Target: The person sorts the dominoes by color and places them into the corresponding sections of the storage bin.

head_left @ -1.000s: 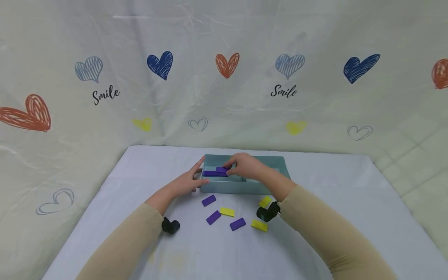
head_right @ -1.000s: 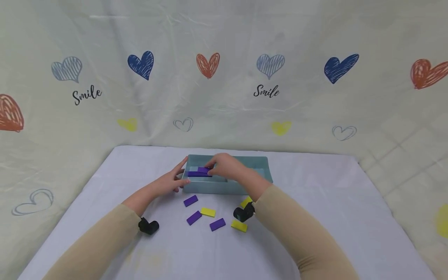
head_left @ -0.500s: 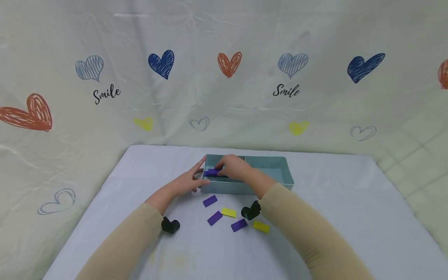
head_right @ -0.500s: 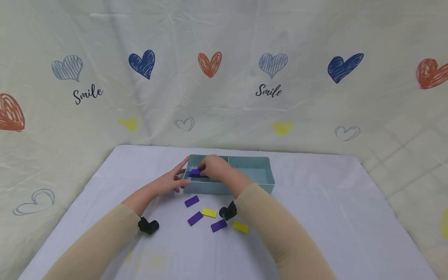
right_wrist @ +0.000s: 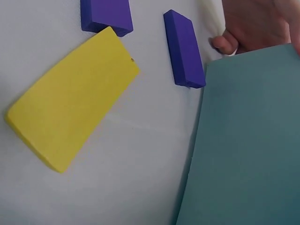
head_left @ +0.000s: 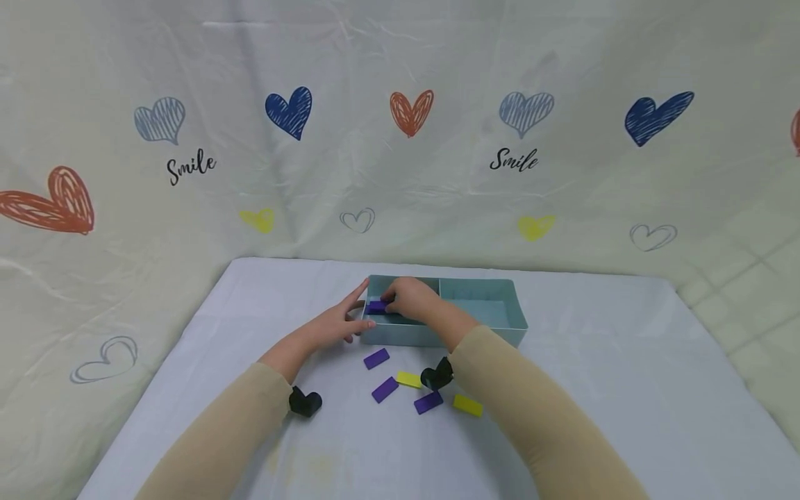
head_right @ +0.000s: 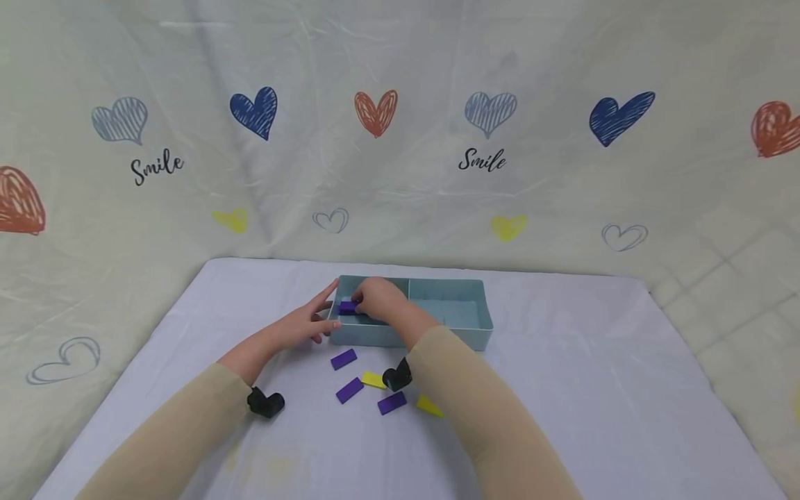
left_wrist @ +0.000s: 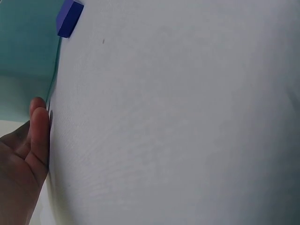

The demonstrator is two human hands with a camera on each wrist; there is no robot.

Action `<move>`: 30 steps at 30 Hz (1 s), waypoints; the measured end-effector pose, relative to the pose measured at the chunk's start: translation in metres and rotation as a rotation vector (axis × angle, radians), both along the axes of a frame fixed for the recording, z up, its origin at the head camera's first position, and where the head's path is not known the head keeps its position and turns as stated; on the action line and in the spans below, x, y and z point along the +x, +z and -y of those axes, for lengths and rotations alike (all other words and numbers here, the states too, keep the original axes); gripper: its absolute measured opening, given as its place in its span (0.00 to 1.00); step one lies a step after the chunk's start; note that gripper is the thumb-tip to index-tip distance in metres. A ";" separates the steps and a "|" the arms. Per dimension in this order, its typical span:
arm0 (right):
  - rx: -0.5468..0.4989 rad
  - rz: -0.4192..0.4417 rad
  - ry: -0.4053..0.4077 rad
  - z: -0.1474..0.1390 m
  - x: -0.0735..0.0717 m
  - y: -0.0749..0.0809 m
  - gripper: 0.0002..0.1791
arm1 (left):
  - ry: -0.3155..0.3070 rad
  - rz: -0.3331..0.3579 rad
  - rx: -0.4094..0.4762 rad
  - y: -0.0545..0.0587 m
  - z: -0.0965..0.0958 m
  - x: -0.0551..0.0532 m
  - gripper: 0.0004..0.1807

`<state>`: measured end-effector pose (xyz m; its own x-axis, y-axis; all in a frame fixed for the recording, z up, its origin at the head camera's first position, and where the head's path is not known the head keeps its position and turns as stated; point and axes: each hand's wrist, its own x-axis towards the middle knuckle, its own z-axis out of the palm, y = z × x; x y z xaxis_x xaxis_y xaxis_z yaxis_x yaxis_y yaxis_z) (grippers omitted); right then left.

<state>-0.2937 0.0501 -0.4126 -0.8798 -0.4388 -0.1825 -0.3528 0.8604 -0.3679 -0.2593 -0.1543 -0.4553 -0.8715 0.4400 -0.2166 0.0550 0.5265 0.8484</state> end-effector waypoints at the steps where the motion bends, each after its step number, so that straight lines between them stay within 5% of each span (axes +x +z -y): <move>1: 0.005 0.000 0.005 0.001 0.000 -0.001 0.16 | -0.002 -0.001 0.000 0.001 0.000 0.001 0.48; 30: -0.018 0.000 0.008 -0.004 -0.006 -0.006 0.19 | -0.019 -0.008 -0.006 0.003 0.001 0.001 0.50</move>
